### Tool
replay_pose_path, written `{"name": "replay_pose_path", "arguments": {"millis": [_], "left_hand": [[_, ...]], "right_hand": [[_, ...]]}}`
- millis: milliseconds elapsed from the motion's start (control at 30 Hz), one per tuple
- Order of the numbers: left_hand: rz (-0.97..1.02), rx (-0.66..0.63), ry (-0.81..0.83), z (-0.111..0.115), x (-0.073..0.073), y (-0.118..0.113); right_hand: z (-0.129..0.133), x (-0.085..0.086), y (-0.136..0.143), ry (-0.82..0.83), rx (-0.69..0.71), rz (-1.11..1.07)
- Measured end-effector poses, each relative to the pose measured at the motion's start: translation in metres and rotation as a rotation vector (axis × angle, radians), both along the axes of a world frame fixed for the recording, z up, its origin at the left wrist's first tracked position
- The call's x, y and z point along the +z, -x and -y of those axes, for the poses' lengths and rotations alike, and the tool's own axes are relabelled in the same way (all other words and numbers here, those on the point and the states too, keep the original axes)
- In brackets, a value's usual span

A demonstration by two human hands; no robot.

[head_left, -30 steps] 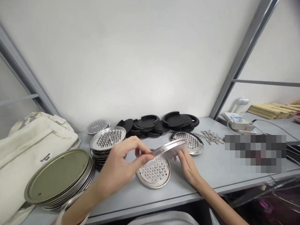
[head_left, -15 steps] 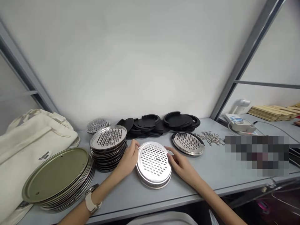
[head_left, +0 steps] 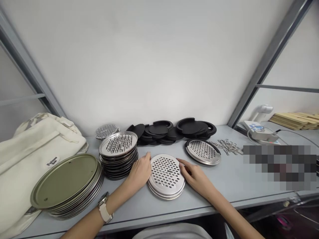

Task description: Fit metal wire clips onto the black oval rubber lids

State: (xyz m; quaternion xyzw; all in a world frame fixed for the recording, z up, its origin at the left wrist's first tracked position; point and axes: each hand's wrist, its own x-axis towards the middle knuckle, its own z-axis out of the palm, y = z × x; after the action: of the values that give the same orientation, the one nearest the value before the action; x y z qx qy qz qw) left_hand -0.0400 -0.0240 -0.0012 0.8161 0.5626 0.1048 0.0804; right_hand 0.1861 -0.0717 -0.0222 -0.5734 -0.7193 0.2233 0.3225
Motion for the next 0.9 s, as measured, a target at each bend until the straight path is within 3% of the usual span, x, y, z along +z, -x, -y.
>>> {"name": "replay_pose_path", "arguments": {"millis": [233,900], "left_hand": [[-0.024,-0.008,-0.105,0.0012,-0.0057,0.0003],[-0.069,-0.004,-0.150,0.0049,-0.0039,-0.0025]], "right_hand": [[-0.0005,0.0008,-0.0005,-0.025,0.032,0.012],[0.0006,-0.0027,-0.0001,-0.030,-0.002,-0.006]]}}
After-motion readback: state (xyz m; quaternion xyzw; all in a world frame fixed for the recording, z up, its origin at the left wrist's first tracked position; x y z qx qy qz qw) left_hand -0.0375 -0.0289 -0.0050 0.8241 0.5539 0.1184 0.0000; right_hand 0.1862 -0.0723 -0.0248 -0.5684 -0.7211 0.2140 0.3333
